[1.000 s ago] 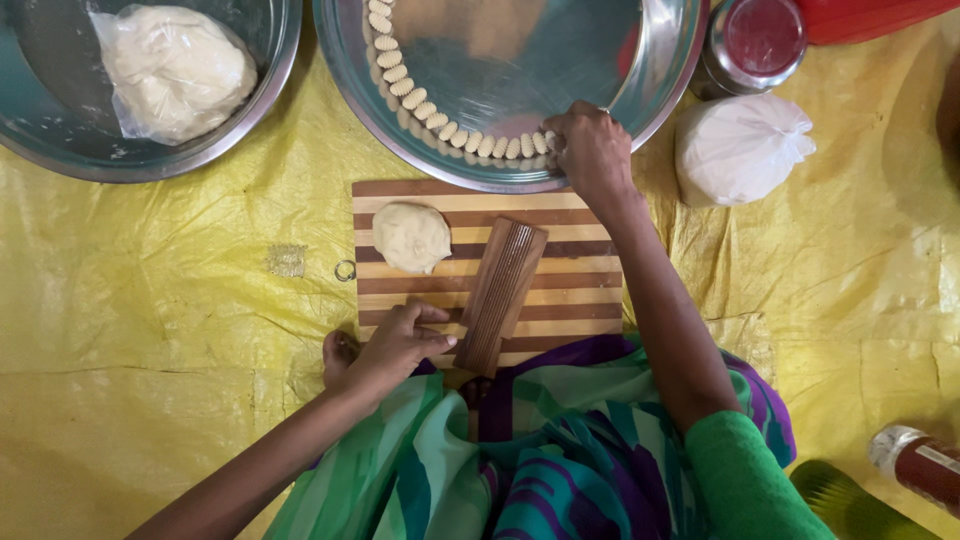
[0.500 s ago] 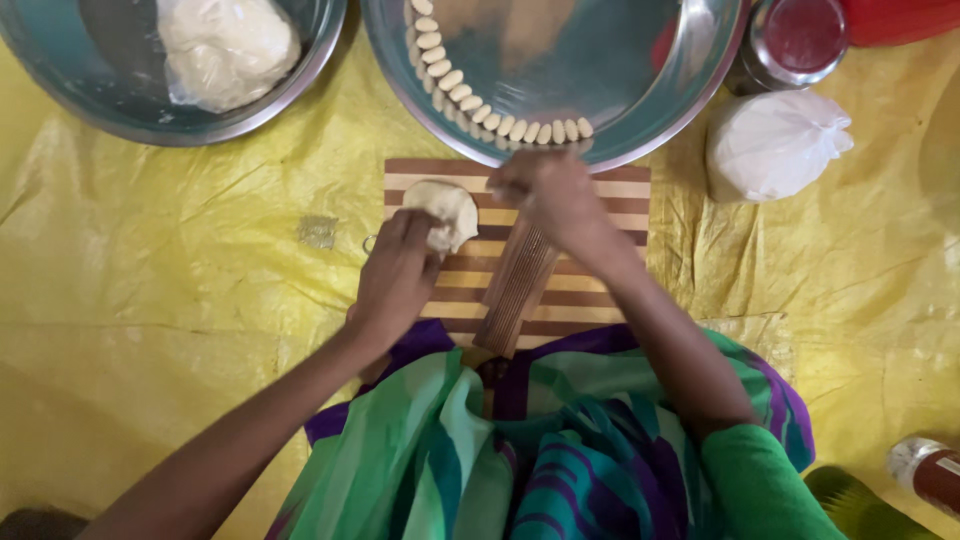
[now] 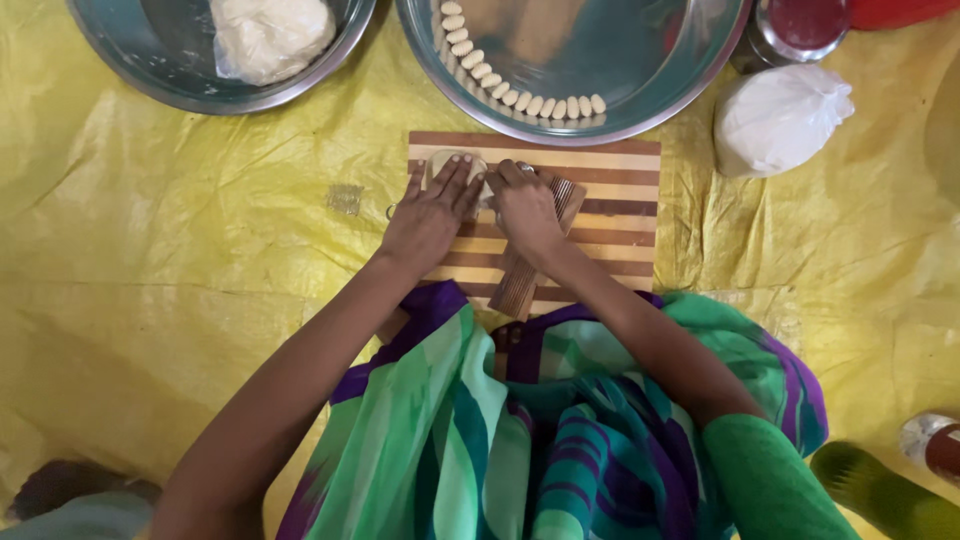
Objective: The person sits on a yellow tarp and repeatedly pinches small pieces of dough from a larger lump, rolls them between palms into small balls, and presses them onto a grooved wooden board to create ridged shapes. The shaped pieces are placed in a line on a metal tray.
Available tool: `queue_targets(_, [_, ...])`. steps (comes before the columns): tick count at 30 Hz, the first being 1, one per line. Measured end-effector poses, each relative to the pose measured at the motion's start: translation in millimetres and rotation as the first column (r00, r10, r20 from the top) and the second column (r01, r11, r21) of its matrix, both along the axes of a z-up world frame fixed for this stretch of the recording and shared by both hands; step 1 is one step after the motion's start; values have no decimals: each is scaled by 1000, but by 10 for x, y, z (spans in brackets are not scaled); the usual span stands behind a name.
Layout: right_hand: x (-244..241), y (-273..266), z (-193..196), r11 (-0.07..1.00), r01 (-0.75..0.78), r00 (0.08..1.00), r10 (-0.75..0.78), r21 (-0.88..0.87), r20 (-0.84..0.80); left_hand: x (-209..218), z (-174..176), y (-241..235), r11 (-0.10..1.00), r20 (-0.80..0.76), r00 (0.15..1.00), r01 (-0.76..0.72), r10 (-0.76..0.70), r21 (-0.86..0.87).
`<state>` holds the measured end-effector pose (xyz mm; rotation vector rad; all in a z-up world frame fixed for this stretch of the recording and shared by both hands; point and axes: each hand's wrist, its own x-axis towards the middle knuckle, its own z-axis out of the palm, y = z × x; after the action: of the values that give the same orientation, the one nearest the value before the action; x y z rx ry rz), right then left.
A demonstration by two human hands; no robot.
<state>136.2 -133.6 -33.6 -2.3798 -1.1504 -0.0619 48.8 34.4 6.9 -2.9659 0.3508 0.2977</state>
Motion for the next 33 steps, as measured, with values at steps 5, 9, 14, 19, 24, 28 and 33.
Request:
queue_targets(5, [-11,22,-22,995,29,998,-23,-92,63,-14,-61,-57,993,4,1000,4,-5,118])
queue_targets(9, [-45,12,-2,997,54,999,-54,-47,3,11,-135,-115,979,4,1000,-3,3,203])
queue_targets(14, [-36,-11,-30,991,131,977,-128,9,-170,78,-222,-177,984,-36,997,-67,74,167])
queue_targets(19, [67,-110,-23,966,94,968,-32,243,-247,74,-284,-168,981,-42,997,-58,67,187])
queue_targets(24, [124,-189,61,969,245,880,-218,12,-421,17,-275,-127,991,42,998,-51,46,123])
queue_targets(28, [67,-137,86,959,240,909,-168,151,-381,-25,-193,-108,995,5,1000,-9,9,98])
queue_targets(33, [-56,-74,74,971,216,955,-189,98,-229,-30,-109,-132,996,-57,998,3,3,94])
